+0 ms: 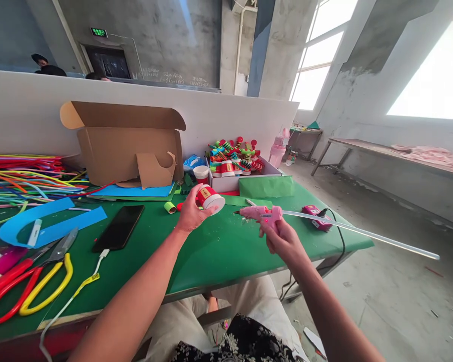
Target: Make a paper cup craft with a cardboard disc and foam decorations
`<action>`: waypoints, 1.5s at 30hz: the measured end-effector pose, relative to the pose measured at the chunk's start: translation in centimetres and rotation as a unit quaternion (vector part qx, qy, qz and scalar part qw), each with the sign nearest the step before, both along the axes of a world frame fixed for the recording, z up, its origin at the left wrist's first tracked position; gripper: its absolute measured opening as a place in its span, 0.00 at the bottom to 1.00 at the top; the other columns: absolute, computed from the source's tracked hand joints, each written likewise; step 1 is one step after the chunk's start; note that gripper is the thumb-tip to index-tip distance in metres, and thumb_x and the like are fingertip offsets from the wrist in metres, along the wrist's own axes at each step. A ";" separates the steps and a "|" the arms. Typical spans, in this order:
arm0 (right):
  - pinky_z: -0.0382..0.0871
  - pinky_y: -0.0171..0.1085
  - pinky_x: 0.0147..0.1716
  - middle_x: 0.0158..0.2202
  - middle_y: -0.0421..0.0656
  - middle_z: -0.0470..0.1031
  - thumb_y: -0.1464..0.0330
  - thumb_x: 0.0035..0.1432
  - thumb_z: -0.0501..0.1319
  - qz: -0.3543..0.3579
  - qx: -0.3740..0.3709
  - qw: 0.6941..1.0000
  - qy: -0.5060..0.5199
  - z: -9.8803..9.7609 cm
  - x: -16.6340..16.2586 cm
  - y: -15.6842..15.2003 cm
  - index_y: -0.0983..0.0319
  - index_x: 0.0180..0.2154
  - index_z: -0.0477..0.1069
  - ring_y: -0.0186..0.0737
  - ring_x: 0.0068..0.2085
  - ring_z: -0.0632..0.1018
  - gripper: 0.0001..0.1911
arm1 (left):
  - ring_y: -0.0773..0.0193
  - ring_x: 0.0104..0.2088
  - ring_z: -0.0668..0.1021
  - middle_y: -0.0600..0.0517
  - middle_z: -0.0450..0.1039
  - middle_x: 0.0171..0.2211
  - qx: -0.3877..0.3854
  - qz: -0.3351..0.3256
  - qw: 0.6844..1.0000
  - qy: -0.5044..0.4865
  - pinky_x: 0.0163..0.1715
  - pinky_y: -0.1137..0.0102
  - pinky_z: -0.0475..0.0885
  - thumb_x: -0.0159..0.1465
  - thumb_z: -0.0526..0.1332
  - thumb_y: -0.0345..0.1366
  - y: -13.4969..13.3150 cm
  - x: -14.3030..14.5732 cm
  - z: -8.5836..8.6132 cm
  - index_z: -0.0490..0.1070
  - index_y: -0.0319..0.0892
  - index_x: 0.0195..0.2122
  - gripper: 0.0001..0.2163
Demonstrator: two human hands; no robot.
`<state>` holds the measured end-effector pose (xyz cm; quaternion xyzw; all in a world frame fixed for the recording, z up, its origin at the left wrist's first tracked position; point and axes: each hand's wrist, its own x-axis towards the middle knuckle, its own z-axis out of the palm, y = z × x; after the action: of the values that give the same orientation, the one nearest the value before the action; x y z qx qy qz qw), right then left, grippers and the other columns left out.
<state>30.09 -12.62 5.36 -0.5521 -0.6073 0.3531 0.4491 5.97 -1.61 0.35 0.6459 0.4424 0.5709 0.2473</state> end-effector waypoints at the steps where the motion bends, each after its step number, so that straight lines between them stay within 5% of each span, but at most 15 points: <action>1: 0.54 0.34 0.15 0.14 0.33 0.59 0.44 0.53 0.58 -0.007 -0.019 0.999 0.025 -0.1 0.6 -0.1 0.58 0.28 0.64 0.31 0.15 0.60 0.24 | 0.56 0.42 0.79 0.42 0.72 0.51 -0.028 -0.019 0.999 -0.036 0.38 0.62 0.77 0.48 0.71 0.46 0.1 -0.1 0.0 0.61 0.41 0.58 0.37; 7: 0.54 0.32 0.15 0.13 0.31 0.57 0.45 0.51 0.62 -0.033 -0.106 0.983 0.146 -0.8 3.6 -1.3 0.60 0.28 0.66 0.29 0.15 0.58 0.25 | 0.53 0.46 0.77 0.43 0.74 0.48 -0.131 -0.071 0.977 -0.154 0.39 0.62 0.76 0.49 0.69 0.49 0.3 -0.7 0.0 0.65 0.42 0.54 0.33; 13: 0.52 0.30 0.15 0.12 0.30 0.58 0.48 0.44 0.70 -0.054 -0.075 0.966 0.241 -1.3 1.6 -1.2 0.61 0.29 0.68 0.26 0.15 0.57 0.24 | 0.56 0.44 0.76 0.47 0.74 0.46 -0.199 -0.180 0.930 -0.252 0.38 0.65 0.74 0.48 0.71 0.45 -0.6 -0.7 0.4 0.68 0.44 0.51 0.29; 17: 0.57 0.29 0.15 0.16 0.33 0.66 0.52 0.38 0.74 -0.075 -0.058 0.938 0.332 -0.9 -0.5 -0.5 0.62 0.31 0.70 0.26 0.16 0.62 0.25 | 0.61 0.42 0.75 0.52 0.72 0.45 -0.174 -0.193 0.920 -0.292 0.39 0.69 0.71 0.44 0.73 0.37 -2.3 0.2 1.4 0.65 0.48 0.53 0.34; 22: 0.72 0.32 0.23 0.24 0.37 0.75 0.66 0.35 0.76 -0.065 -0.110 0.872 0.473 -0.2 -2.3 -0.5 0.62 0.30 0.71 0.30 0.20 0.72 0.20 | 0.59 0.43 0.76 0.51 0.71 0.48 -0.122 -0.192 0.925 -0.305 0.42 0.65 0.71 0.48 0.72 0.41 -6.0 1.0 2.5 0.60 0.51 0.55 0.35; 29: 0.80 0.44 0.40 0.28 0.42 0.78 0.67 0.47 0.72 0.017 -0.199 0.770 0.606 0.0 -5.2 -1.8 0.64 0.34 0.75 0.40 0.29 0.81 0.12 | 0.51 0.54 0.73 0.43 0.60 0.61 0.035 -0.089 0.973 -0.211 0.47 0.60 0.73 0.52 0.70 0.49 -10.3 2.9 0.7 0.51 0.52 0.61 0.39; 38: 0.79 0.37 0.28 0.34 0.41 0.80 0.64 0.51 0.69 0.069 -0.222 0.769 0.595 0.0 -5.9 -3.5 0.59 0.48 0.74 0.38 0.30 0.80 0.21 | 0.48 0.58 0.69 0.41 0.59 0.60 0.142 -0.008 0.986 -0.085 0.52 0.54 0.72 0.53 0.68 0.55 -11.3 4.1 -0.6 0.52 0.51 0.61 0.40; 45: 0.70 0.31 0.18 0.21 0.37 0.76 0.59 0.53 0.68 0.081 -0.254 0.750 0.605 -0.6 -5.8 -3.8 0.63 0.41 0.74 0.32 0.17 0.71 0.17 | 0.47 0.62 0.66 0.42 0.62 0.59 0.148 -0.008 0.988 -0.039 0.57 0.52 0.67 0.48 0.74 0.50 -12.4 5.0 -1.0 0.55 0.51 0.61 0.42</action>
<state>24.30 -16.44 4.76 -0.2656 -0.1386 0.7896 0.5355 10.94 -14.04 -0.63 0.6563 0.3381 0.6525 0.1709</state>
